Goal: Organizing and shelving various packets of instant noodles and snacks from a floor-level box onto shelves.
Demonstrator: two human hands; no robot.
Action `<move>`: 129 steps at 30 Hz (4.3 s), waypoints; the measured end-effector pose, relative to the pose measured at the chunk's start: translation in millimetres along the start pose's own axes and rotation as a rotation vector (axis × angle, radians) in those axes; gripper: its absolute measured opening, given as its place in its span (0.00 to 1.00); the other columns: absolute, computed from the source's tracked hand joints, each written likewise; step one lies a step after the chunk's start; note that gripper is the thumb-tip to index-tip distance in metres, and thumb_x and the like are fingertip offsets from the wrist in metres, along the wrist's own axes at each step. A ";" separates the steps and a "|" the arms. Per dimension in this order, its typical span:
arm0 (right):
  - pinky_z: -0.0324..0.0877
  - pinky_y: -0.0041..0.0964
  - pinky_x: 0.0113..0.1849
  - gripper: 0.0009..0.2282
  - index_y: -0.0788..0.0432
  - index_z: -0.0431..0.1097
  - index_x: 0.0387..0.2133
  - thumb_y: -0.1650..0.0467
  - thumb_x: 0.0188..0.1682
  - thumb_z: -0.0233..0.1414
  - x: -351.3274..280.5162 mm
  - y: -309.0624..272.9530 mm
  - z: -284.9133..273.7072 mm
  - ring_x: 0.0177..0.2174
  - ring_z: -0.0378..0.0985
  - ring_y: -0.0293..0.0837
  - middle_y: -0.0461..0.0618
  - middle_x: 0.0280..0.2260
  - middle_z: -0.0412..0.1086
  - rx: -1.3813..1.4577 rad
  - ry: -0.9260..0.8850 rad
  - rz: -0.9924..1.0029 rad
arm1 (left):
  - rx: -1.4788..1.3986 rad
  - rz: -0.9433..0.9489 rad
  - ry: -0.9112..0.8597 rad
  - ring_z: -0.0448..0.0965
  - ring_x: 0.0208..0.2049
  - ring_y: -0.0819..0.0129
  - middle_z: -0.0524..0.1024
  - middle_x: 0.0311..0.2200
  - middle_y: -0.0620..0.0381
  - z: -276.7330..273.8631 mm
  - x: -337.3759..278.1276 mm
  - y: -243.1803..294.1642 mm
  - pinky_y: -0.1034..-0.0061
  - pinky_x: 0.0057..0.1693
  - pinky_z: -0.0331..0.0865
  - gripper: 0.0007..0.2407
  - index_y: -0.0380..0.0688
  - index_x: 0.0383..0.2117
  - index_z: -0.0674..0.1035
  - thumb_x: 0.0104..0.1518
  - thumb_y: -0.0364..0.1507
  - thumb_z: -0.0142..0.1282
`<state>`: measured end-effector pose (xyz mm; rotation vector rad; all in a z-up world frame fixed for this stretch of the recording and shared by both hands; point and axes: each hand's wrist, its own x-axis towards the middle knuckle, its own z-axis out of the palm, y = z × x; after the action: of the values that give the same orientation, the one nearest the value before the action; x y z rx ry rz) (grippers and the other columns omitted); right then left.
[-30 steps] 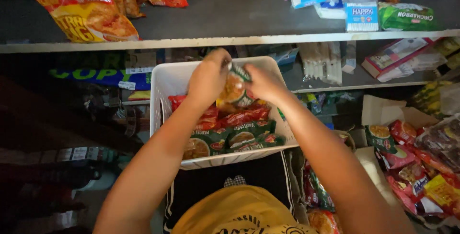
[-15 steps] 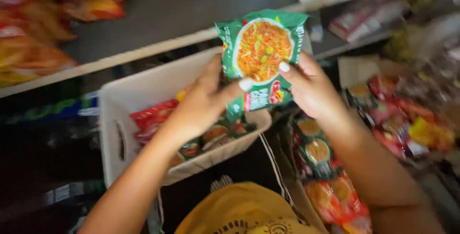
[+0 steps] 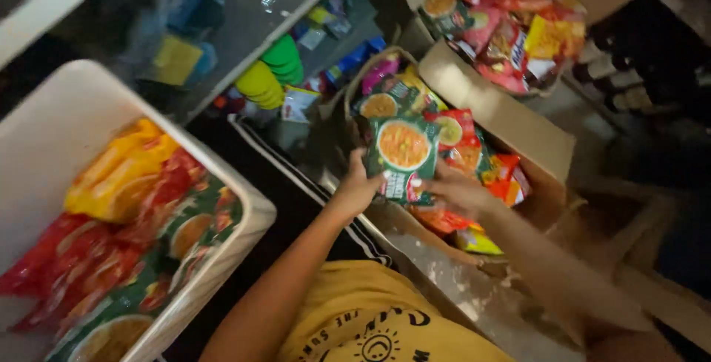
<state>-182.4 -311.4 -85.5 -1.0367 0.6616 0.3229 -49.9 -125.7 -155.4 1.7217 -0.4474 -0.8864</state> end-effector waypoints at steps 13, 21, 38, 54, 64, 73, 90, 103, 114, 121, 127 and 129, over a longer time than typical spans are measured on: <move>0.73 0.46 0.55 0.15 0.59 0.59 0.58 0.71 0.60 0.50 -20.0 206.3 -119.7 0.45 0.72 0.46 0.53 0.49 0.70 0.886 0.556 -0.216 | -0.142 0.131 -0.437 0.75 0.54 0.62 0.69 0.60 0.45 92.5 14.6 -10.1 0.70 0.57 0.71 0.33 0.46 0.70 0.56 0.56 0.19 0.56; 0.72 0.36 0.42 0.11 0.57 0.65 0.53 0.72 0.59 0.47 6.7 142.1 -62.4 0.40 0.73 0.43 0.52 0.43 0.71 0.611 0.265 -0.223 | 0.156 0.290 -0.289 0.77 0.54 0.54 0.73 0.55 0.41 29.2 -21.7 54.1 0.67 0.58 0.69 0.24 0.38 0.63 0.66 0.59 0.24 0.57; 0.72 0.38 0.48 0.08 0.60 0.66 0.51 0.75 0.60 0.49 -6.5 -166.1 317.1 0.44 0.74 0.39 0.48 0.44 0.70 -0.598 -0.517 -1.122 | 0.729 0.530 0.807 0.85 0.45 0.56 0.81 0.42 0.45 -302.8 -238.5 250.7 0.67 0.51 0.76 0.12 0.36 0.49 0.77 0.59 0.19 0.56; 0.69 0.62 0.44 0.20 0.58 0.59 0.58 0.73 0.50 0.45 133.1 -99.4 411.6 0.48 0.72 0.65 0.59 0.54 0.65 -2.036 -0.367 -0.931 | 1.004 -0.195 0.555 0.80 0.50 0.45 0.79 0.47 0.43 -350.1 -136.9 50.8 0.49 0.51 0.73 0.12 0.45 0.46 0.80 0.58 0.29 0.53; 0.71 0.54 0.47 0.18 0.58 0.67 0.49 0.78 0.44 0.51 170.1 -112.6 406.2 0.48 0.74 0.62 0.62 0.49 0.71 -1.947 -0.375 -1.280 | 1.246 0.041 0.706 0.83 0.42 0.50 0.82 0.39 0.49 -356.3 -184.3 131.6 0.54 0.46 0.75 0.08 0.48 0.37 0.82 0.59 0.28 0.48; 0.72 0.47 0.41 0.14 0.65 0.59 0.50 0.75 0.53 0.53 117.3 -162.6 416.5 0.45 0.80 0.55 0.62 0.42 0.74 -1.021 -0.289 -1.323 | 0.790 0.639 1.396 0.75 0.49 0.44 0.73 0.46 0.42 -354.2 -233.9 203.5 0.58 0.53 0.71 0.15 0.39 0.49 0.74 0.56 0.25 0.63; 0.66 0.53 0.56 0.27 0.55 0.52 0.66 0.76 0.52 0.51 -9.9 -116.8 108.0 0.58 0.69 0.49 0.51 0.60 0.63 -0.055 -0.438 -0.410 | 0.057 0.377 0.077 0.79 0.50 0.63 0.78 0.45 0.46 -129.5 -182.2 237.0 0.67 0.57 0.71 0.21 0.37 0.58 0.64 0.60 0.28 0.56; 0.73 0.46 0.47 0.19 0.53 0.62 0.62 0.70 0.57 0.53 4.2 146.3 -65.6 0.49 0.74 0.46 0.51 0.55 0.69 0.491 0.083 0.078 | -0.076 -0.201 -0.339 0.76 0.46 0.68 0.76 0.49 0.51 38.5 -5.4 -80.6 0.73 0.54 0.72 0.22 0.37 0.58 0.67 0.58 0.24 0.59; 0.72 0.37 0.52 0.16 0.64 0.67 0.54 0.67 0.57 0.48 -3.8 221.5 -146.2 0.52 0.75 0.45 0.54 0.53 0.74 1.022 0.391 -0.201 | -0.024 0.090 -0.452 0.78 0.51 0.65 0.77 0.51 0.49 53.2 -6.9 3.7 0.73 0.56 0.72 0.22 0.44 0.61 0.68 0.60 0.21 0.56; 0.73 0.37 0.42 0.11 0.60 0.68 0.50 0.67 0.58 0.48 43.1 142.7 -71.2 0.39 0.78 0.42 0.52 0.43 0.75 0.861 0.132 -0.134 | -0.025 0.101 -0.338 0.76 0.50 0.68 0.77 0.48 0.53 -54.5 -74.2 166.0 0.74 0.56 0.72 0.20 0.43 0.61 0.71 0.61 0.23 0.53; 0.72 0.37 0.38 0.10 0.56 0.67 0.51 0.70 0.58 0.49 65.3 -16.8 43.5 0.36 0.76 0.40 0.49 0.41 0.74 0.564 -0.287 -0.316 | 0.268 0.408 0.043 0.79 0.51 0.70 0.79 0.50 0.56 -171.6 -172.4 296.8 0.73 0.58 0.72 0.18 0.41 0.57 0.73 0.60 0.25 0.56; 0.72 0.36 0.39 0.10 0.57 0.68 0.50 0.70 0.57 0.49 67.5 -68.2 96.0 0.37 0.76 0.41 0.50 0.42 0.74 0.436 -0.404 -0.361 | 0.384 0.462 0.286 0.81 0.47 0.69 0.80 0.48 0.56 -209.9 -194.8 304.8 0.72 0.55 0.74 0.15 0.39 0.55 0.75 0.61 0.25 0.56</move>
<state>-60.2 -264.6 -49.5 -0.6270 0.1584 0.0597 21.5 42.1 221.0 1.9398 -0.8176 -0.2234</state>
